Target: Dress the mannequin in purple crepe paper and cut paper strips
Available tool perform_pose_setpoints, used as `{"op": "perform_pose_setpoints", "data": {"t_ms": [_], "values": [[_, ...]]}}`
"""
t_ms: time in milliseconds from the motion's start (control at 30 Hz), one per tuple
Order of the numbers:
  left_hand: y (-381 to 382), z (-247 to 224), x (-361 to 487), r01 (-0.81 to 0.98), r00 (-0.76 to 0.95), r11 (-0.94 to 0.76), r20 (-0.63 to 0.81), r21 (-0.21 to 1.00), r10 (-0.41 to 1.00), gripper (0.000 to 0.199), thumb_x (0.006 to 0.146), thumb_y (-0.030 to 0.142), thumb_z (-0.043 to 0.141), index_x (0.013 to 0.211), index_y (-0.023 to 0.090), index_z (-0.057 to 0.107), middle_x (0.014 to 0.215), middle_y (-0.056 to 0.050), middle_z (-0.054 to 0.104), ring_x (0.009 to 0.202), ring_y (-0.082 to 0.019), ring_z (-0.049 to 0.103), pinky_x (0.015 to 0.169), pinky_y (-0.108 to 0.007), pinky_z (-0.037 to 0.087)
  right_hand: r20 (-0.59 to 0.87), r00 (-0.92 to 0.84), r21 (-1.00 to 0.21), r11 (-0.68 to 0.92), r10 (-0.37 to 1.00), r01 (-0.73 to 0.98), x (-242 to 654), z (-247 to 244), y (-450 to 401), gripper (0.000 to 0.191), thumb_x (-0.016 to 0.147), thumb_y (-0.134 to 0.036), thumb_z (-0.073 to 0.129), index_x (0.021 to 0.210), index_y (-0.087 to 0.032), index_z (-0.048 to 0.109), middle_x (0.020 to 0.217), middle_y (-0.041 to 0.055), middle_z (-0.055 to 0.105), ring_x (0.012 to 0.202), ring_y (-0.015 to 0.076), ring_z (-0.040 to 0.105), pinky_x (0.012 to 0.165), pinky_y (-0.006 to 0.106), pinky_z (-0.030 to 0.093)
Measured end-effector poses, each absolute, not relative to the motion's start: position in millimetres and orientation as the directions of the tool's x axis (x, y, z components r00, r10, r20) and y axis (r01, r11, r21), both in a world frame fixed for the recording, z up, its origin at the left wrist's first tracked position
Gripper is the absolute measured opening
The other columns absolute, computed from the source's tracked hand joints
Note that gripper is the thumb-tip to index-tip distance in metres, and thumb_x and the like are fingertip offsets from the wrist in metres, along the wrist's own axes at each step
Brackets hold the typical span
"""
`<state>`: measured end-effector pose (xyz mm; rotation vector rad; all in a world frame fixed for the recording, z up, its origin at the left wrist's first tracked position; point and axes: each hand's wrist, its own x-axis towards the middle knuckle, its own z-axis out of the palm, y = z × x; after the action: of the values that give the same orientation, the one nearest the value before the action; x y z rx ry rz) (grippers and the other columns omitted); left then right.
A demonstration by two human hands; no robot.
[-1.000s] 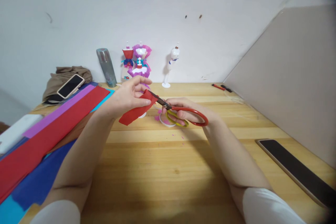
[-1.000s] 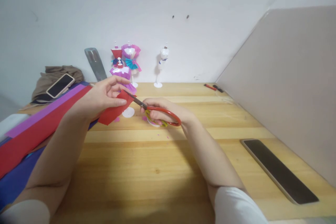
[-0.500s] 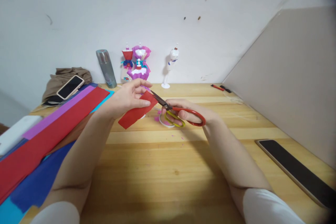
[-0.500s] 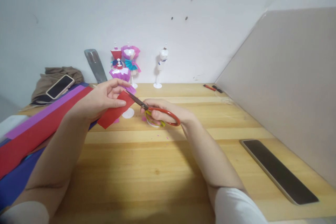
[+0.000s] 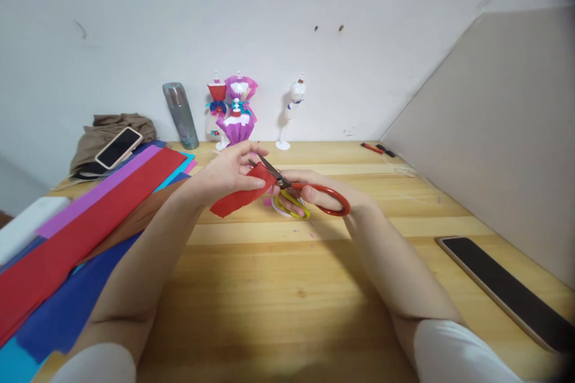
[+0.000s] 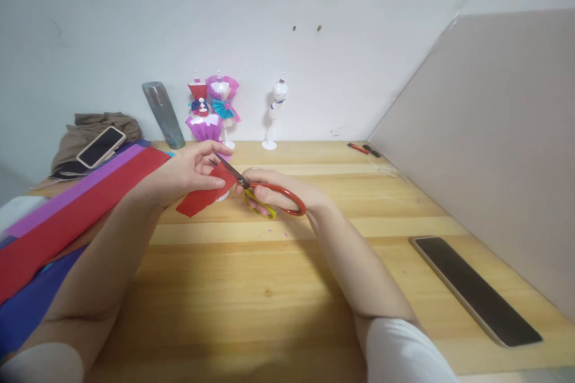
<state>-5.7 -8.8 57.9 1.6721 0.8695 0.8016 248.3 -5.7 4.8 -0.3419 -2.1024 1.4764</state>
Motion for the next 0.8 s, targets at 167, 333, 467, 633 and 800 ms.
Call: {"op": "perform_pose_setpoints", "data": {"t_ms": [167, 333, 467, 633, 800], "values": [[-8.8, 55.5, -5.6, 0.132, 0.522, -0.213, 0.115, 0.968, 0.845, 0.057, 0.062, 0.023, 0.084, 0.115, 0.021, 0.064, 0.105, -0.004, 0.072, 0.103, -0.023, 0.07, 0.084, -0.033, 0.055, 0.273, -0.824, -0.932, 0.348, 0.496, -0.1, 248.6, 4.9, -3.6, 0.061, 0.1, -0.077, 0.059, 0.113, -0.018, 0.06, 0.079, -0.0039, 0.057, 0.054, 0.0077, 0.049, 0.053, 0.025, 0.042], [-5.7, 53.4, -6.5, 0.165, 0.52, -0.242, 0.124, 0.956, 0.845, 0.056, 0.063, 0.024, 0.086, 0.115, 0.022, 0.067, 0.105, -0.004, 0.071, 0.1, -0.022, 0.069, 0.081, -0.032, 0.056, 0.224, -0.812, -0.964, 0.242, 0.538, -0.105, 246.2, 7.7, -6.7, 0.056, 0.097, -0.072, 0.069, 0.11, -0.018, 0.06, 0.062, -0.0097, 0.052, 0.045, 0.0064, 0.041, 0.049, 0.023, 0.036], [-4.6, 58.0, -11.6, 0.16, 0.545, -0.246, 0.122, 0.956, 0.829, 0.055, 0.062, 0.023, 0.088, 0.113, 0.023, 0.068, 0.106, -0.003, 0.074, 0.098, -0.021, 0.072, 0.08, -0.029, 0.058, 0.23, -0.791, -0.966, 0.23, 0.566, -0.116, 252.8, 6.2, -5.5, 0.056, 0.095, -0.07, 0.073, 0.111, -0.017, 0.063, 0.059, -0.0108, 0.05, 0.041, 0.0053, 0.035, 0.043, 0.021, 0.028], [-12.3, 73.0, -26.8, 0.182, 0.474, -0.226, 0.116, 0.957, 0.873, 0.053, 0.063, 0.018, 0.088, 0.113, 0.023, 0.074, 0.107, -0.005, 0.078, 0.101, -0.023, 0.075, 0.081, -0.03, 0.061, 0.161, -0.882, -0.955, 0.296, 0.443, -0.026, 265.8, 17.6, -3.0, 0.061, 0.084, -0.071, 0.083, 0.105, -0.015, 0.07, 0.065, -0.0077, 0.053, 0.048, 0.0058, 0.041, 0.045, 0.021, 0.029], [-16.4, 76.7, -34.3, 0.008, 0.324, -0.248, 0.232, 0.969, 0.917, 0.045, 0.065, 0.026, 0.095, 0.104, 0.019, 0.074, 0.1, -0.007, 0.078, 0.106, -0.03, 0.075, 0.088, -0.041, 0.064, -0.151, -0.948, -0.81, 0.514, 0.282, 0.282, 235.7, 11.9, -16.7, 0.044, 0.086, -0.06, 0.086, 0.087, -0.018, 0.072, 0.066, -0.0041, 0.058, 0.057, 0.0103, 0.048, 0.054, 0.025, 0.037]]}}
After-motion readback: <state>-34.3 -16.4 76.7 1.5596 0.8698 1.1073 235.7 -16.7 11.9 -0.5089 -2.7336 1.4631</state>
